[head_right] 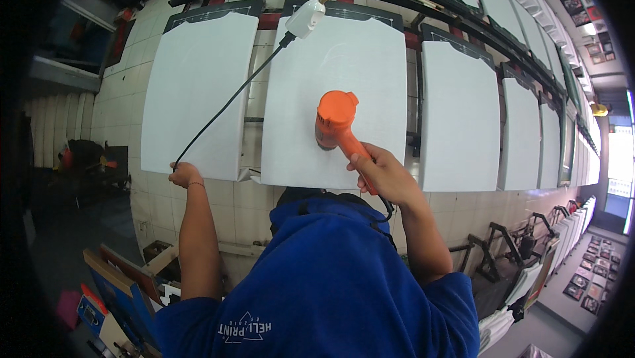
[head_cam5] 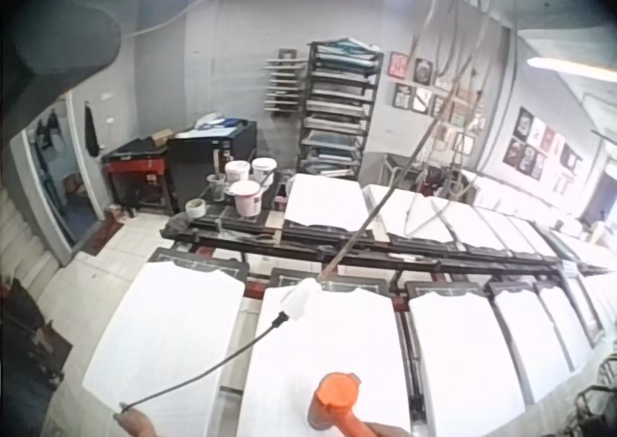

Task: The person uses an orange heat gun to apply heat to white t-shirts laid out on a series of heat press machines. They move the heat gun systematically across the surface of each shirt, occasionally using their left hand to smooth the fabric or hold the power cord.

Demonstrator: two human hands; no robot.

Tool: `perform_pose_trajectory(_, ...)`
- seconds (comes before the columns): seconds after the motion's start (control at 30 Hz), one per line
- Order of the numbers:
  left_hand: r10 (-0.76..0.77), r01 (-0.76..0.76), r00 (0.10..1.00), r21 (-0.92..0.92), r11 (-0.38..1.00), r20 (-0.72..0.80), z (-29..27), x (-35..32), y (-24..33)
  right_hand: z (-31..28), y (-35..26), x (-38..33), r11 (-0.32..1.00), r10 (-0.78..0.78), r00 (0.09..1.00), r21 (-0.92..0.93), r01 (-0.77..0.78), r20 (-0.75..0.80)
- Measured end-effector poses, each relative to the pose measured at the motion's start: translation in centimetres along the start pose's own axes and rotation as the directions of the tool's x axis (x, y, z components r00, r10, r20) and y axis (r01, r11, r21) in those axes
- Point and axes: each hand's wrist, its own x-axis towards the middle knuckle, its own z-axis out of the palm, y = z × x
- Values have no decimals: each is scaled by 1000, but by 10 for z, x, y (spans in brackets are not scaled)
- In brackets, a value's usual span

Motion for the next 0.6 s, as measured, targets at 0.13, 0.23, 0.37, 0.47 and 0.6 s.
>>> perform_pose_trajectory(0.13,-22,23,999,-41,999,27,-1,-3,2,-1,2,21,991,-129,983,26,133,-127)
perform_pose_trajectory(0.23,-24,26,999,-61,998,49,-3,-4,2,1,-1,32,988,-145,971,34,154,-188)
perform_pose_trajectory(0.37,-9,13,999,-76,997,49,-4,-4,1,-4,8,18,994,-102,990,28,105,-100)
perform_pose_trajectory(0.47,-3,5,1000,-72,997,31,0,-2,-3,-5,12,-10,999,-38,999,38,37,21)
perform_pose_trajectory(0.6,8,-8,1000,-53,999,5,5,6,-9,-5,18,-22,998,35,998,46,-37,42)
